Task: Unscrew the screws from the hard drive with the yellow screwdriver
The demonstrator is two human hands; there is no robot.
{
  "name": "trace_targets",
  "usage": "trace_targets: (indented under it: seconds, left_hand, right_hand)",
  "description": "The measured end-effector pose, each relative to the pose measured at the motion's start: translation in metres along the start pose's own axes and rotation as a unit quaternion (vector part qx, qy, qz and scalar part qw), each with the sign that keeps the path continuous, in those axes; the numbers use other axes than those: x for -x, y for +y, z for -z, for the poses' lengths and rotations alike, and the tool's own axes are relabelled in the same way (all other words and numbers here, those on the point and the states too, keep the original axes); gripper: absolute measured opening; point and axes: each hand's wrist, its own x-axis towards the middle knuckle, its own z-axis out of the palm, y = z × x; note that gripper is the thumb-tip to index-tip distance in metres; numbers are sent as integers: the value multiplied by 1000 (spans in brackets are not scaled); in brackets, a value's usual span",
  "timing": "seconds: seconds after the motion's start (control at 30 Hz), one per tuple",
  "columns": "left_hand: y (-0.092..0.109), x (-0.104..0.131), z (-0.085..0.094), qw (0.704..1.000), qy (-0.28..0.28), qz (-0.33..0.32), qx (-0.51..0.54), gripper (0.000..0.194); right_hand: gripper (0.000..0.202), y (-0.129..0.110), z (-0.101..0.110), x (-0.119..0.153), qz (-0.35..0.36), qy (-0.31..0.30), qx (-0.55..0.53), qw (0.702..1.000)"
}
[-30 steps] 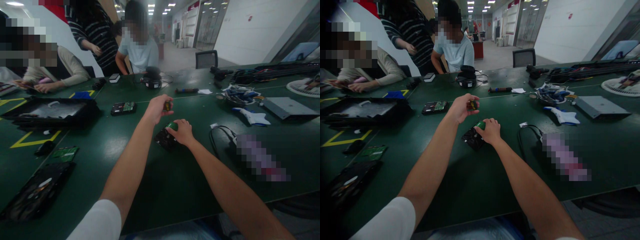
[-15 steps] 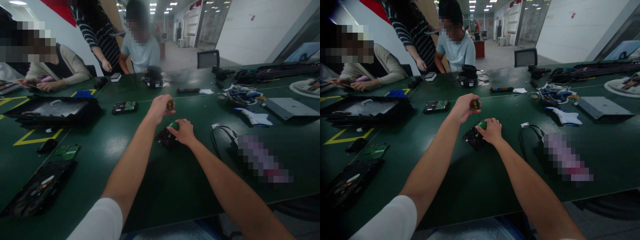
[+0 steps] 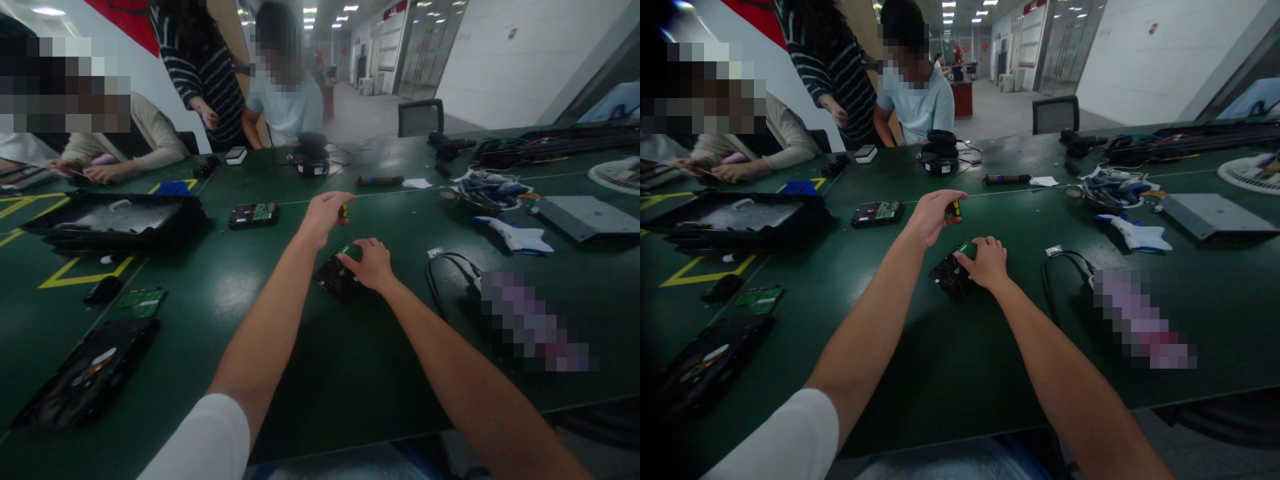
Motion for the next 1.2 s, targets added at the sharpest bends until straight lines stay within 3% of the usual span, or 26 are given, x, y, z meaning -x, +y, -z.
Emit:
trace_targets:
  seconds: [0.23,0.37,0.53,0.8,1.03,1.2]
  left_hand:
    - [1,2,0,995,-51,40,72,19]
    - [1,0,-2,995,-22,59,74,16]
    - [1,-3,1,1000,11,24,7,20]
    - [6,1,-1,991,-20,90,93,12]
    - [6,-1,-1,998,48,37,13,14]
    - [7,1,0,997,6,63,53,17]
  right_hand:
    - [57,-2,3,1,2,-5,1,1000]
    - [58,-3,4,0,-3,-9,3,1000]
    - [59,-2,3,0,-1,-8,-5,1000]
    - [59,-1,2,0,0,-7,-1,1000]
    - [60,-1,1,0,-6,-7,-3,1000]
    - [59,-1,0,0,-1,-1,-2,1000]
